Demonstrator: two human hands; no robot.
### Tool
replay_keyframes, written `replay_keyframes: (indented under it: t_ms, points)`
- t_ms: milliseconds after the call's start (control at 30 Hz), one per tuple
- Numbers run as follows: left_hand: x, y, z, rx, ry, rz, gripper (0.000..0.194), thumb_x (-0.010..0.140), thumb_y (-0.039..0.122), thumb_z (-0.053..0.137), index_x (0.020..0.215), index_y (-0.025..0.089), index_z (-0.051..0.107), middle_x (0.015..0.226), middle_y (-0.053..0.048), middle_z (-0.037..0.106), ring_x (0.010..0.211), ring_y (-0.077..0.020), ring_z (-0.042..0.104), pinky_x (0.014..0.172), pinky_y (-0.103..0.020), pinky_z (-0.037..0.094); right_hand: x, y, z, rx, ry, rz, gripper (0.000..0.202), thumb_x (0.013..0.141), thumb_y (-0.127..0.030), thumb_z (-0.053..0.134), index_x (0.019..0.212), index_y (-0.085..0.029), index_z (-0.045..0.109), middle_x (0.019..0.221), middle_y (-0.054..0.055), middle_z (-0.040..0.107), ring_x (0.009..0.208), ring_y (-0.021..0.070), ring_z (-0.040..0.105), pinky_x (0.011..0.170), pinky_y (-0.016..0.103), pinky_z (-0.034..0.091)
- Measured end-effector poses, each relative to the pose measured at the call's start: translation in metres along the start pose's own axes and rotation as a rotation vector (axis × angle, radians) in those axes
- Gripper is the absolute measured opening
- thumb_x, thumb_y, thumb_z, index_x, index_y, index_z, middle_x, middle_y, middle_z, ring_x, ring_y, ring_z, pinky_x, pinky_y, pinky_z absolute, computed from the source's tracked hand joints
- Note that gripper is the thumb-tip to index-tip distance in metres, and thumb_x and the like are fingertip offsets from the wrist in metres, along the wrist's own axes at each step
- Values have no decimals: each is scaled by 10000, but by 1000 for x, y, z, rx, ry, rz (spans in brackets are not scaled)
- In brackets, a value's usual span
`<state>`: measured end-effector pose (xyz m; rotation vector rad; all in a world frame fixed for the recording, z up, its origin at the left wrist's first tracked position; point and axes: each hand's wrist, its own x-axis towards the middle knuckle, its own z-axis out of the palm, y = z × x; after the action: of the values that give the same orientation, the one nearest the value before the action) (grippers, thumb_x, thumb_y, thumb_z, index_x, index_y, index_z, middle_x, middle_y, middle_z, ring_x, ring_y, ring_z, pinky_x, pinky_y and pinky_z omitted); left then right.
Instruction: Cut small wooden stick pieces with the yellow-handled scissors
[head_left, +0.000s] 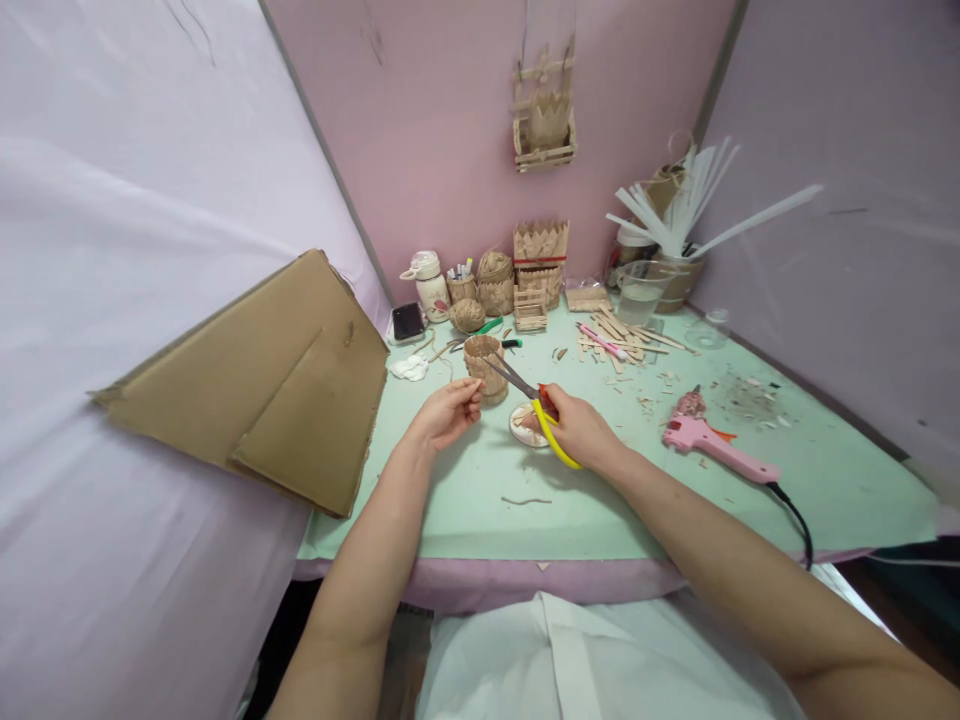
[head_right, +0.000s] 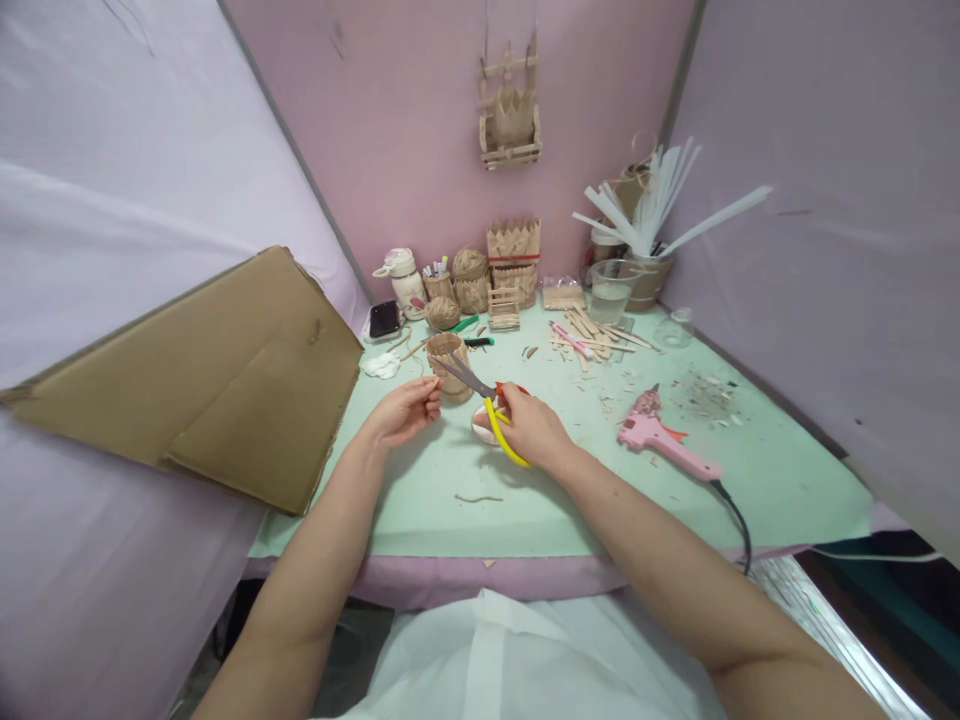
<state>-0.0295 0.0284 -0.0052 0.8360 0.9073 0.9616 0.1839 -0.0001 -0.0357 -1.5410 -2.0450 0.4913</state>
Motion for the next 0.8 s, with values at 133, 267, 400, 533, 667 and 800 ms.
replay_keyframes:
  t_ms: [133, 267, 400, 533, 667, 800]
  points:
    - [0, -3, 4, 48, 61, 68, 273, 629, 258, 745, 832, 152, 596, 768, -13, 605, 677, -73, 546, 610, -195, 382, 0, 0, 0, -7, 0, 8, 355, 806, -524, 467, 988, -220, 493, 803, 20, 620, 661, 166, 538, 542, 244, 293]
    - [1, -8, 8, 127, 25, 214, 271, 644, 287, 732, 831, 141, 601, 862, -57, 657, 792, -105, 584, 587, -187, 350, -1, -1, 0, -33, -9, 11, 381, 801, -542, 473, 1001, -219, 496, 822, 30, 631, 666, 169, 546, 544, 245, 292]
    - [0, -13, 13, 127, -30, 252, 245, 657, 270, 716, 807, 148, 566, 820, -45, 666, 776, -108, 599, 674, -217, 406, -1, -1, 1, -56, -24, 11, 398, 798, -545, 487, 1029, -221, 492, 854, 39, 643, 688, 178, 563, 550, 248, 296]
    - [-3, -14, 18, 154, 5, 245, 239, 651, 250, 701, 809, 157, 548, 791, -31, 659, 766, -127, 621, 728, -270, 445, -2, -2, 0, -92, -29, 1, 423, 794, -543, 503, 1069, -221, 485, 926, 49, 650, 739, 191, 585, 566, 256, 310]
    - [-4, -15, 22, 202, 67, 267, 263, 615, 223, 691, 831, 167, 550, 782, -13, 651, 747, -142, 634, 700, -275, 455, -4, -6, -1, -155, -33, -4, 417, 793, -541, 510, 1061, -223, 486, 948, 53, 649, 768, 198, 597, 557, 256, 308]
    - [-5, -16, 24, 222, 58, 298, 234, 622, 220, 669, 812, 168, 543, 770, -14, 656, 733, -145, 637, 673, -274, 463, -5, -9, -3, -188, -30, -16, 398, 807, -550, 487, 1025, -218, 489, 965, 62, 643, 767, 196, 600, 547, 258, 307]
